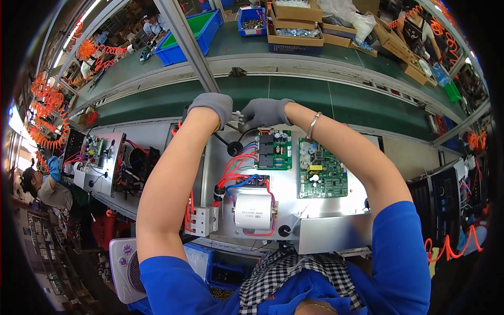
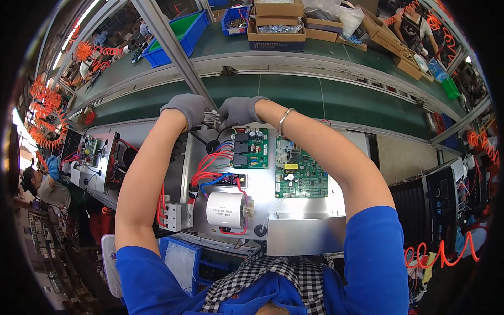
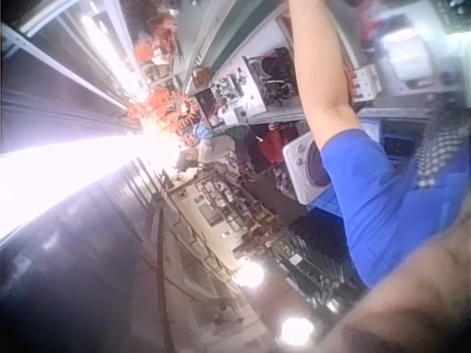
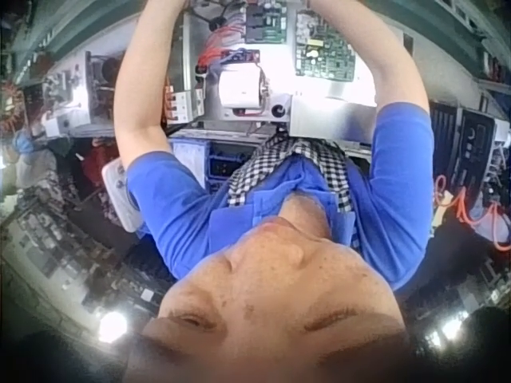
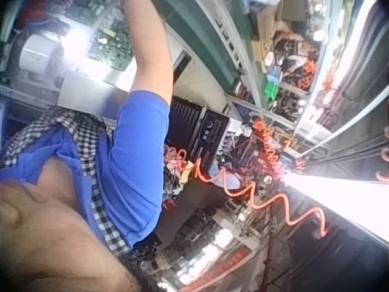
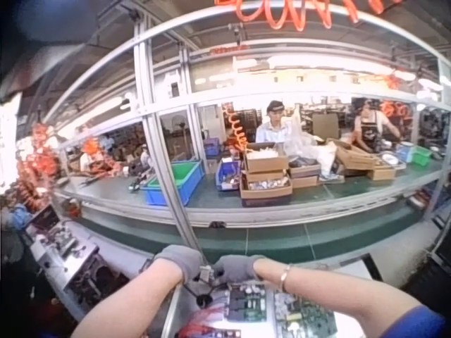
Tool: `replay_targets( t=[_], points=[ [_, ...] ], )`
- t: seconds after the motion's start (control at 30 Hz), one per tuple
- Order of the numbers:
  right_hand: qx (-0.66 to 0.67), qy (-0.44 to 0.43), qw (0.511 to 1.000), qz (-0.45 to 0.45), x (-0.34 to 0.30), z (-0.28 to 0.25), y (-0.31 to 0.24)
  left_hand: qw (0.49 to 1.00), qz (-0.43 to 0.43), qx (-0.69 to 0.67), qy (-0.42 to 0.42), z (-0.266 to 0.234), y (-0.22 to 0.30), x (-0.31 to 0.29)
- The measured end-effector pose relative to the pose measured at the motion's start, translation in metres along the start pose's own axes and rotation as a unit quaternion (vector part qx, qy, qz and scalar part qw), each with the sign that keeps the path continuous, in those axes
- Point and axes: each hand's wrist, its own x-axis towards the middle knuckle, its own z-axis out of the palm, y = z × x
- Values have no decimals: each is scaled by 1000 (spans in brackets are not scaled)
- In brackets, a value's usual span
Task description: Install wiring, circuit boards, and connectors into a metal electronics housing on an assembly line.
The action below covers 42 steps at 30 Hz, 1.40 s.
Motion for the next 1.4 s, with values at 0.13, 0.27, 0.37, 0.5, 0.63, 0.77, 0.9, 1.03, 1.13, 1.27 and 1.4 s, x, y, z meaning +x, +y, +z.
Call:
replay_targets(
  t=[0.13,0.27,0.37,0.5,0.63,0.77,0.9,1.03,1.13,1.27,1.4],
  points=[
    [9,-34,999,7,4,3,-1,1000,-1,14,7,-3,6,-2],
    [-15,-87,996,17,5,-1,-1,999,31,6,-25,1,7,0],
    [-19,-92,995,21,5,1,3,999,42,1,-30,-2,13,-2],
    [-1,-21,1000,11,3,9,3,1000,9,1,-1,-1,15,2],
    [-72,2,997,-1,3,11,-7,1000,-2,17,6,-3,18,3],
    [-60,-22,998,0,11,9,-9,1000,10,4,-19,2,15,4],
    [-42,-30,999,6,7,5,-7,997,62,-33,-30,8,13,4],
    [18,-35,999,-7,4,11,8,997,45,-50,-33,4,17,9],
    [14,31,999,-13,-2,7,18,992,63,-93,-51,3,16,13],
    [68,67,995,-25,-33,-7,36,973,63,-180,-126,4,27,22],
    [33,82,996,24,-74,-16,49,972,128,-172,-97,18,42,31]
  ],
)
